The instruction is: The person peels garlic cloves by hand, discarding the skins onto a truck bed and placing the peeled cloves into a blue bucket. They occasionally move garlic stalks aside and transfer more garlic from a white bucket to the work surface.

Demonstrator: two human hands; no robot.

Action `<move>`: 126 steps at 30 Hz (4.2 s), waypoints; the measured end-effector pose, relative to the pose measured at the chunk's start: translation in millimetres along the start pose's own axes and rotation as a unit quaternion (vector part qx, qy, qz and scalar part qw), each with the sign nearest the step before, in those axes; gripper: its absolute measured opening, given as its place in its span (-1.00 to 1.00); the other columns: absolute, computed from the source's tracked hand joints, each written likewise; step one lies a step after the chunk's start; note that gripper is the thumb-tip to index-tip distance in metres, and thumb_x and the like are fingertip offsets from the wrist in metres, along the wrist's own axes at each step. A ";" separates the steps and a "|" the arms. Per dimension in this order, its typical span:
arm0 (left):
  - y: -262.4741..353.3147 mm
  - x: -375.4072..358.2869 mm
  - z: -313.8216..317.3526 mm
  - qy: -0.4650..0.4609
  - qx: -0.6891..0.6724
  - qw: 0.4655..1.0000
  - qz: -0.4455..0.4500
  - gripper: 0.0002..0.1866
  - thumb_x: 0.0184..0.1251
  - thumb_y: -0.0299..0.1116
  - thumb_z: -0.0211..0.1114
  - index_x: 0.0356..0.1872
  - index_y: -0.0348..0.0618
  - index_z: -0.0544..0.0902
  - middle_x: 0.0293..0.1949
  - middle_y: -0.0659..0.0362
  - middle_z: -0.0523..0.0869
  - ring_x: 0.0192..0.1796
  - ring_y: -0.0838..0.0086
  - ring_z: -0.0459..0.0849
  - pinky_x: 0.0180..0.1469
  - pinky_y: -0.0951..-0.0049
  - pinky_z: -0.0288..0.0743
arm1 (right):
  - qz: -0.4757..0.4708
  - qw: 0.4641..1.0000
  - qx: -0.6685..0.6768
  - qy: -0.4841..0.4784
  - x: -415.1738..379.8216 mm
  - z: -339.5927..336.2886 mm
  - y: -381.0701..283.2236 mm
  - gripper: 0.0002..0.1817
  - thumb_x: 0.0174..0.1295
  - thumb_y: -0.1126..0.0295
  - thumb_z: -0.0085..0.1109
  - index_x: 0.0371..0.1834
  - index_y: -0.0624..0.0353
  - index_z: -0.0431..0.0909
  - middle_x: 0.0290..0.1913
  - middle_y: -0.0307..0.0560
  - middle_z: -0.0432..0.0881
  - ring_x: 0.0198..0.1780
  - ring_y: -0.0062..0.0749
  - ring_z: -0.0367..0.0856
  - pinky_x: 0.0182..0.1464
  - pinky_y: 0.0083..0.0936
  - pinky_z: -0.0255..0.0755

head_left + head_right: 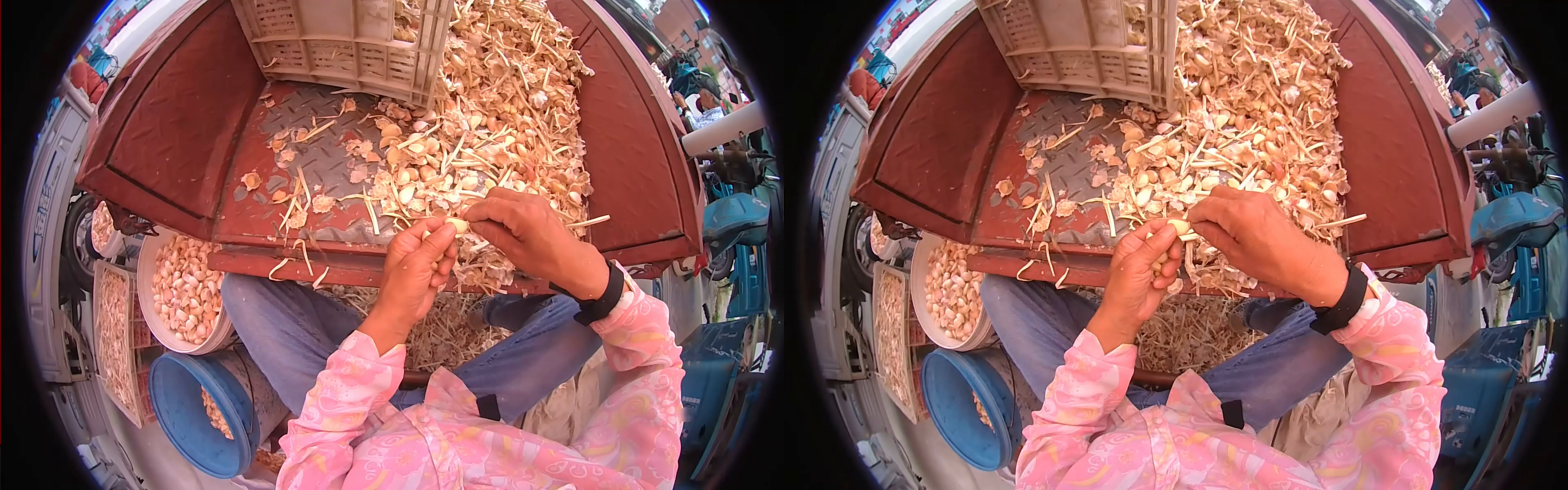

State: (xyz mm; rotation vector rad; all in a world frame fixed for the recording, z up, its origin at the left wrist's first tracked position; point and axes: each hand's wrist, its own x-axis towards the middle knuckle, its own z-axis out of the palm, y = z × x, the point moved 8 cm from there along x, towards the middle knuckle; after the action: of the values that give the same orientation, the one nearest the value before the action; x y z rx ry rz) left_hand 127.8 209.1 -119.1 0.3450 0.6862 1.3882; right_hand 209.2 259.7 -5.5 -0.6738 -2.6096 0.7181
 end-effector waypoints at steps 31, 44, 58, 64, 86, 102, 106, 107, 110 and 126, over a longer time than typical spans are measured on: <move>-24.3 -11.2 -10.5 0.010 -0.135 0.986 -0.099 -0.71 0.40 -0.23 0.09 -0.02 -0.21 0.47 -0.24 0.02 0.60 -0.37 0.51 0.61 -0.57 0.77 0.48 | 0.165 0.959 -0.208 -0.097 30.5 3.3 119.3 -0.89 -0.07 0.44 0.15 -0.44 0.20 0.50 -0.47 0.02 0.60 -0.35 -0.05 0.60 -0.32 -0.23 0.44; -38.6 0.5 -9.2 -0.005 -0.242 0.956 -0.162 -0.58 0.46 -0.05 -0.05 -0.02 -0.22 0.51 -0.26 0.00 0.66 -0.36 0.43 0.68 -0.45 0.58 0.68 | 0.024 0.962 -0.224 -0.157 25.6 22.9 93.8 -0.90 0.04 0.48 0.12 -0.35 0.19 0.53 -0.31 -0.01 0.56 -0.27 -0.02 0.58 -0.25 -0.21 0.43; -33.0 0.9 2.2 -0.050 -0.238 0.958 -0.155 -0.50 0.46 -0.01 -0.09 0.12 -0.26 0.43 -0.10 -0.03 0.65 -0.26 0.36 0.71 -0.37 0.53 0.69 | 0.174 0.954 0.240 -0.049 13.0 7.0 52.2 -0.92 0.16 0.49 0.20 -0.33 0.22 0.51 -0.42 -0.33 0.52 -0.34 -0.71 0.48 -0.27 -0.67 0.41; -35.1 -1.6 3.7 -0.058 -0.273 0.947 -0.158 -0.65 0.43 -0.13 0.05 0.03 -0.17 0.49 -0.16 0.03 0.65 -0.21 0.36 0.70 -0.40 0.54 0.68 | 0.097 0.952 0.287 -0.047 8.4 17.1 27.7 -0.89 0.22 0.44 0.21 -0.28 0.25 0.54 -0.32 -0.29 0.53 -0.25 -0.69 0.50 -0.19 -0.67 0.41; 6.2 -14.9 -30.7 -0.049 -0.322 0.942 -0.083 -0.46 0.47 -0.04 -0.09 0.18 -0.35 0.36 0.00 -0.12 0.58 -0.11 0.22 0.68 -0.21 0.38 0.72 | 0.163 0.982 0.096 0.019 48.6 21.4 86.4 -0.82 0.09 0.39 0.16 -0.34 0.28 0.48 -0.46 -0.12 0.54 -0.52 -0.46 0.47 -0.40 -0.47 0.40; 18.0 -39.6 -43.5 0.079 -0.131 0.988 -0.009 -0.83 0.28 -0.36 0.28 -0.15 -0.08 0.55 -0.33 0.30 0.60 -0.39 0.68 0.50 -0.55 0.79 0.31 | 0.031 0.981 0.190 0.006 23.3 53.5 -16.8 -0.81 0.05 0.47 0.25 -0.26 0.19 0.53 -0.41 -0.01 0.53 -0.39 -0.15 0.57 -0.35 -0.42 0.45; 18.2 -44.4 -48.3 0.078 -0.110 0.991 -0.004 -0.84 0.29 -0.36 0.25 -0.15 -0.12 0.54 -0.29 0.23 0.59 -0.39 0.64 0.48 -0.56 0.79 0.31 | -0.040 0.988 0.146 0.016 20.6 53.1 -21.8 -0.88 0.07 0.50 0.19 -0.32 0.22 0.52 -0.43 0.01 0.54 -0.39 -0.11 0.56 -0.35 -0.38 0.43; 19.9 -50.8 -50.4 0.077 -0.116 0.990 -0.001 -0.83 0.30 -0.36 0.24 -0.15 -0.14 0.53 -0.28 0.18 0.58 -0.39 0.61 0.48 -0.57 0.79 0.31 | -0.049 0.989 0.139 0.003 20.2 53.6 -23.3 -0.90 0.08 0.51 0.17 -0.32 0.22 0.51 -0.43 0.01 0.54 -0.38 -0.09 0.56 -0.35 -0.35 0.43; 66.4 -100.2 -69.0 0.078 -0.138 0.985 0.064 -0.85 0.35 -0.36 0.18 -0.16 -0.18 0.51 -0.30 0.11 0.55 -0.41 0.60 0.44 -0.57 0.75 0.30 | -0.043 0.994 0.088 -0.041 19.1 53.5 -17.2 -0.93 0.11 0.50 0.11 -0.34 0.23 0.50 -0.42 0.02 0.54 -0.35 -0.03 0.55 -0.31 -0.28 0.42; 169.7 -369.4 -260.4 0.591 0.580 0.551 0.104 -0.65 0.19 -0.43 0.21 -0.01 -0.41 0.55 -0.14 0.00 0.64 -0.10 0.36 0.61 0.01 0.45 0.44 | 0.002 0.982 -0.186 -0.013 151.9 64.6 97.6 -0.73 0.05 0.45 0.12 -0.13 0.15 0.55 -0.24 0.10 0.62 -0.14 0.04 0.58 -0.13 -0.21 0.44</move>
State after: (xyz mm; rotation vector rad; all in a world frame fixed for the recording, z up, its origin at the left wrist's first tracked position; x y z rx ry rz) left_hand -179.3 -163.2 -127.1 0.4734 2.8329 1.0035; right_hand 89.3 389.0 -80.8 -0.7770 -2.7946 0.2382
